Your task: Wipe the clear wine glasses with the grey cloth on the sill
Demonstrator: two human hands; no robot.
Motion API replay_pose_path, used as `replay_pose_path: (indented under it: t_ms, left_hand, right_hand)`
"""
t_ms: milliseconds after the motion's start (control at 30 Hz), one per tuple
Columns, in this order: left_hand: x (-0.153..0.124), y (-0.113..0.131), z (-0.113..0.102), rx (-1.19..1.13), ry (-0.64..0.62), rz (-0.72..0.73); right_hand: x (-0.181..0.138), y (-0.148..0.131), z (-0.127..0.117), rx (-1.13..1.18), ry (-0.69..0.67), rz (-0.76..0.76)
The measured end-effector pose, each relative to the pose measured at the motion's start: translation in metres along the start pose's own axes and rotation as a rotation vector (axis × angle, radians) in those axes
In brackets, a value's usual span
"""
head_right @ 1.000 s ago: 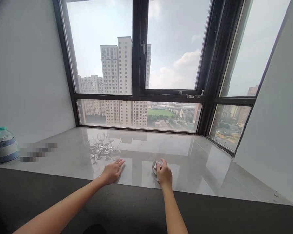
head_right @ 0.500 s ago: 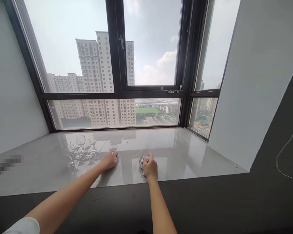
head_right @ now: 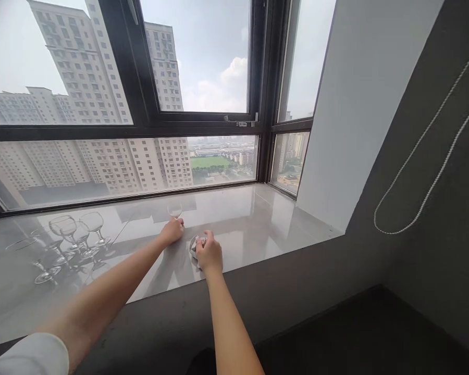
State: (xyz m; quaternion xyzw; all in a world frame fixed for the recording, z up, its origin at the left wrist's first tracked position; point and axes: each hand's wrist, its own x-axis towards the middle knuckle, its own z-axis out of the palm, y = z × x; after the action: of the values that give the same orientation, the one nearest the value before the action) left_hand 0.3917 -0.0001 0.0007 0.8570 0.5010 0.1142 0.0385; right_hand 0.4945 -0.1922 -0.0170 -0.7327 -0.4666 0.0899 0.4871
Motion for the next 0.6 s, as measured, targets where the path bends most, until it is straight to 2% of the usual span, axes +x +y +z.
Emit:
replay_pose_path:
  t_ms: [167,333,467,600]
  left_hand:
    - [0.015,0.022,0.012,-0.068,0.013,0.036]
    - [0.009,0.026,0.015,-0.121,0.011,0.109]
    - [-0.009,0.015,0.007,-0.163,0.021,0.144]
    - [-0.037,-0.015,-0.016,-0.109,-0.015,0.134]
  right_hand:
    - [0.001,0.000,0.001,-0.008,0.009,0.001]
    - [0.002,0.001,0.001,-0.040,-0.009,0.019]
    - [0.003,0.002,0.002,-0.035,-0.023,0.017]
    - [0.004,0.003,0.002,-0.016,-0.030,0.022]
